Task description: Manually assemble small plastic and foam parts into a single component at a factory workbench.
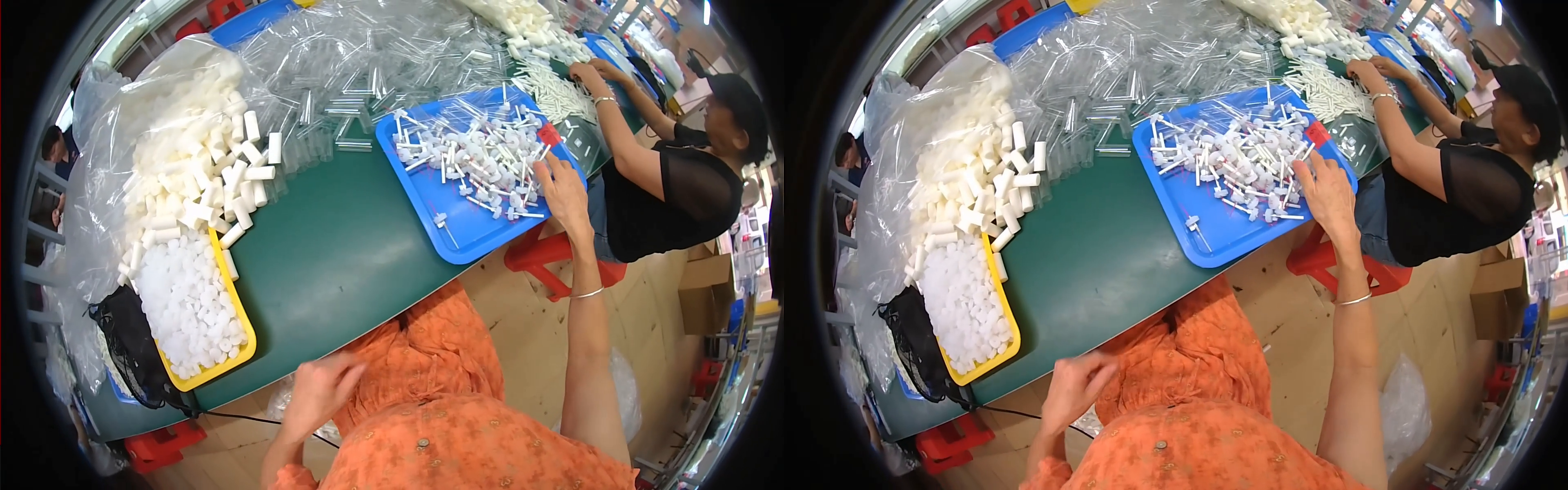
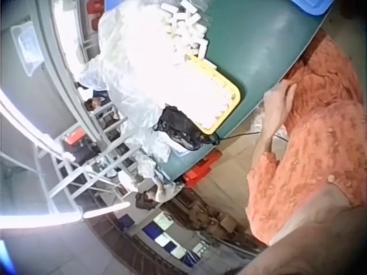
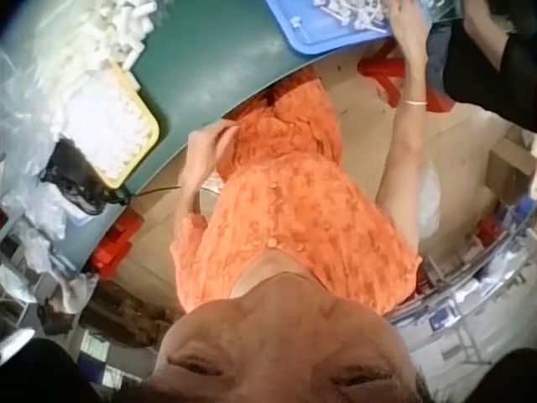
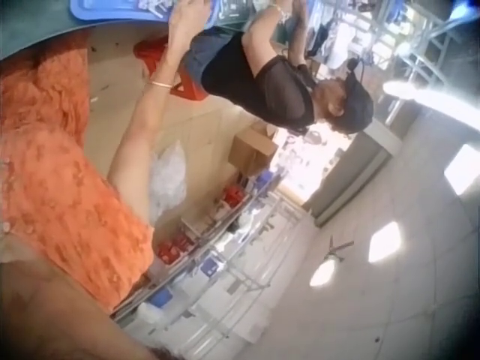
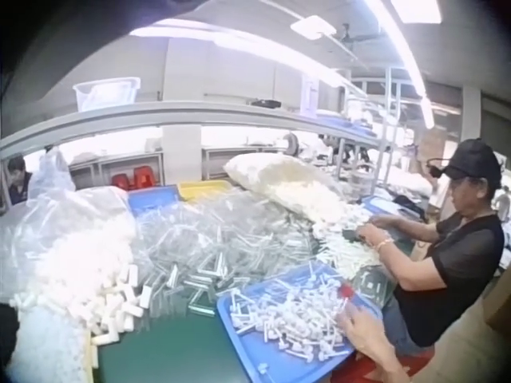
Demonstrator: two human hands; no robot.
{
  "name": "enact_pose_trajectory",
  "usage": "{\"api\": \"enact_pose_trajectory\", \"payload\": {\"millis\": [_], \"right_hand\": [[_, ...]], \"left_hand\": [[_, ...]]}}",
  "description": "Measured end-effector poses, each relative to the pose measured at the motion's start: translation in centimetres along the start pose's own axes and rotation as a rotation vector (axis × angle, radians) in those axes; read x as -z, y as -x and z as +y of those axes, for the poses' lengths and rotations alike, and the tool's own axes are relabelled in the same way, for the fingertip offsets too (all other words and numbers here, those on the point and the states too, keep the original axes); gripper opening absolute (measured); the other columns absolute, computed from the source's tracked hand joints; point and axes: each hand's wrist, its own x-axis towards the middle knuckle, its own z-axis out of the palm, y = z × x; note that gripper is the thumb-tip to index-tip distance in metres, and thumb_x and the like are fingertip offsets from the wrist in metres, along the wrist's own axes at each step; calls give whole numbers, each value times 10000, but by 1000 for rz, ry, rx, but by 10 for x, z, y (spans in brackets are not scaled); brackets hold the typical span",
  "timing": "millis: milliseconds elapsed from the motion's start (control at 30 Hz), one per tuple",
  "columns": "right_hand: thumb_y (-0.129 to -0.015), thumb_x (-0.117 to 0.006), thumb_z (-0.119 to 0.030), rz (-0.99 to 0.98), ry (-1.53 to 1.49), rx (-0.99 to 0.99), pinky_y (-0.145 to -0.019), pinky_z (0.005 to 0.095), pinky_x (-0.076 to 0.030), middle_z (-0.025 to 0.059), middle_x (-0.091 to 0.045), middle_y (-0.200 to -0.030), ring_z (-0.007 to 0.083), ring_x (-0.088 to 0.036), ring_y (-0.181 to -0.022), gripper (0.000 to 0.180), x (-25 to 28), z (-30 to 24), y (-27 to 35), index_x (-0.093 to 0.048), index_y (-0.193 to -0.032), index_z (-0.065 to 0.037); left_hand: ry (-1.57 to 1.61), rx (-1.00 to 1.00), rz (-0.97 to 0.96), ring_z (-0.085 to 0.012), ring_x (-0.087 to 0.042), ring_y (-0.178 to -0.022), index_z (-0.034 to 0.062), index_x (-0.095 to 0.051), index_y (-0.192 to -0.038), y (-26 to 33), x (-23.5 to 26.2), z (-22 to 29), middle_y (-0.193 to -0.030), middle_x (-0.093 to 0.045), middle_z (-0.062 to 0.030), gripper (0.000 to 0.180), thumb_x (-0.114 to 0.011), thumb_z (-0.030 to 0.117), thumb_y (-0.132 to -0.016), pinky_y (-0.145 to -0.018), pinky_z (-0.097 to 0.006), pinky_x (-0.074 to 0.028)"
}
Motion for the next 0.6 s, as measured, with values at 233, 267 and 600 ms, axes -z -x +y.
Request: {"api": "enact_pose_trajectory", "payload": {"millis": [233, 267, 600], "right_hand": [[-952, -566, -419, 94, -281, 27, -911, 400, -444, 248, -639, -1085, 380, -599, -1026, 525, -15, -27, -11, -574, -1304, -29], [-941, -588, -417, 74, -274, 32, -908, 400, -448, 247, -643, -1094, 380, -605, -1019, 528, -18, -29, -15, -585, -1293, -23], [-866, -693, -397, -81, -566, 201, -1054, 400, -401, 219, -571, -1325, 347, -526, -1252, 620, -19, -84, -3, -552, -1317, 5]], "left_hand": [[649, -128, 150, -232, -632, -997, -33, -315, -1465, -138, -48, 52, -1320, -527, -185, 640, -635, 70, -920, -727, -322, -557], [839, -68, 38, -228, -615, -1042, -45, -269, -1484, -147, -52, 53, -1364, -492, -188, 664, -618, 58, -928, -738, -323, -560], [971, -56, 4, -201, -580, -1109, -32, -228, -1516, -151, -56, 56, -1399, -462, -161, 688, -599, 32, -940, -838, -284, -546]]}}
